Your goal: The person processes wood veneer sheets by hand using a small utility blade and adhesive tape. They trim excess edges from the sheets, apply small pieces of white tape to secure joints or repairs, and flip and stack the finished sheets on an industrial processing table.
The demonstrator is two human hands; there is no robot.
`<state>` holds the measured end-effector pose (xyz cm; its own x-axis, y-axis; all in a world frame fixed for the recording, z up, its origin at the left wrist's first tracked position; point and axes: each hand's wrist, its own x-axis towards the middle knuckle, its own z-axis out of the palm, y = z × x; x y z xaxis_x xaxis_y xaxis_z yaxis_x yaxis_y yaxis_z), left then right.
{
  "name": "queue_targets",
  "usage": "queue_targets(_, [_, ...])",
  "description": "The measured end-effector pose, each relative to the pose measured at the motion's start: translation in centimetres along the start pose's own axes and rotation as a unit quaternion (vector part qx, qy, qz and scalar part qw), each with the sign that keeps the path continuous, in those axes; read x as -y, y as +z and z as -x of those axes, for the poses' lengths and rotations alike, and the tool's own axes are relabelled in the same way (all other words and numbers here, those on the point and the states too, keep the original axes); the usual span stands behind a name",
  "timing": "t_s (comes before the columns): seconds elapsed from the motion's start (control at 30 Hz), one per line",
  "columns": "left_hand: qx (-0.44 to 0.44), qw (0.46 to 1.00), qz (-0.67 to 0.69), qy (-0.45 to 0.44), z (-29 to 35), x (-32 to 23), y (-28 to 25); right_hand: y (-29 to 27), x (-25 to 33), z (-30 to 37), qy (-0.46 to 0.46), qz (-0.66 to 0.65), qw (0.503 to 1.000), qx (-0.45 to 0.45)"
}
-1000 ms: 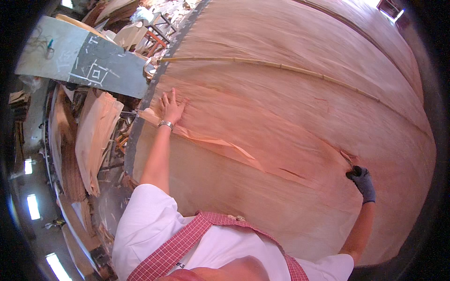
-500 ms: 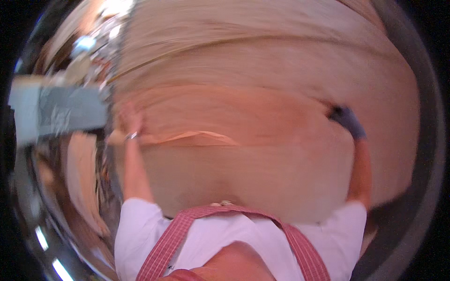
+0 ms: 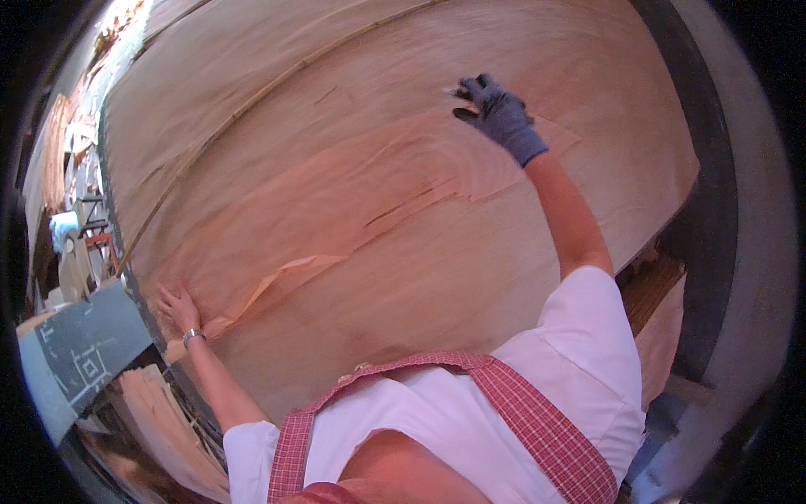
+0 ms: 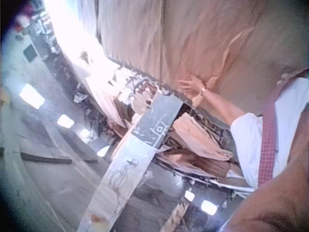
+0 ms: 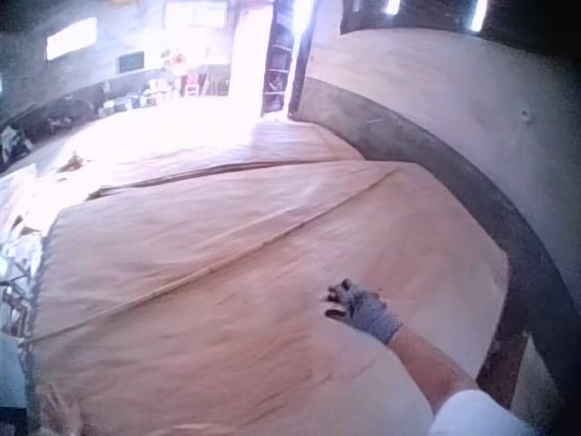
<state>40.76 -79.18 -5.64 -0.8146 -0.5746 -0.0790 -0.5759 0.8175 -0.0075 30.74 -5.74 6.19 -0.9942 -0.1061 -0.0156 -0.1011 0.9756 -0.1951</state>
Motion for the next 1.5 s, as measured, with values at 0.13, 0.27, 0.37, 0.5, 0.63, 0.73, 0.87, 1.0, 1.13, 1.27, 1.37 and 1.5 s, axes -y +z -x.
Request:
queue_targets(0.13, [-0.118, 0.99, -0.041, 0.07, 0.1, 7.0, 1.7, 3.3, 13.8, 1.3, -0.106, -0.025, 0.993, 0.042])
queue_targets(0.27, [-0.027, 0.999, -0.028, 0.035, 1.8, 2.8, -1.2, 6.3, 12.6, 2.7, -0.103, -0.04, 0.994, 0.025])
queue_targets(0.37, [-0.025, 0.999, 0.033, 0.015, 5.1, 5.8, -1.7, 6.5, 12.9, 2.8, -0.11, -0.009, 0.993, 0.046])
queue_targets(0.5, [-0.028, 0.995, 0.04, 0.085, 6.0, 10.8, -2.3, 6.2, 13.7, 2.5, -0.107, -0.001, 0.99, 0.094])
queue_targets(0.63, [-0.017, 0.991, 0.102, 0.09, 6.1, 12.1, -2.7, 6.4, 14.1, 1.9, -0.123, -0.01, 0.989, 0.086])
queue_targets(0.73, [-0.027, 0.99, 0.132, 0.051, 5.7, 11.5, -2.4, 7.4, 13.2, 1.4, -0.092, 0.039, 0.99, 0.103])
queue_targets(0.87, [-0.011, 0.993, 0.095, 0.069, 6.7, 8.3, -4.2, 7.8, 9.6, 2.6, -0.058, 0.092, 0.994, 0.017])
queue_targets(1.0, [-0.022, 0.99, 0.12, 0.069, 7.2, 11.5, -3.4, 10.2, 14.6, 3.8, 0.017, 0.025, 1.0, 0.009])
queue_targets(1.13, [-0.083, 0.987, 0.114, 0.079, 5.2, 11.5, -2.3, 10.0, 14.9, 4.5, 0.028, 0.012, 0.999, -0.026])
queue_targets(1.27, [-0.099, 0.984, 0.125, 0.075, 4.1, 12.8, -1.4, 10.8, 16.9, 5.8, 0.067, 0.049, 0.997, 0.008])
queue_targets(1.37, [-0.095, 0.981, 0.136, 0.1, 3.9, 13.5, -0.6, 12.4, 14.0, 8.9, 0.033, 0.097, 0.994, 0.028])
queue_targets(1.5, [-0.076, 0.983, 0.115, 0.12, 2.3, 10.3, -3.5, 10.5, 12.3, 5.6, 0.077, 0.087, 0.993, 0.02])
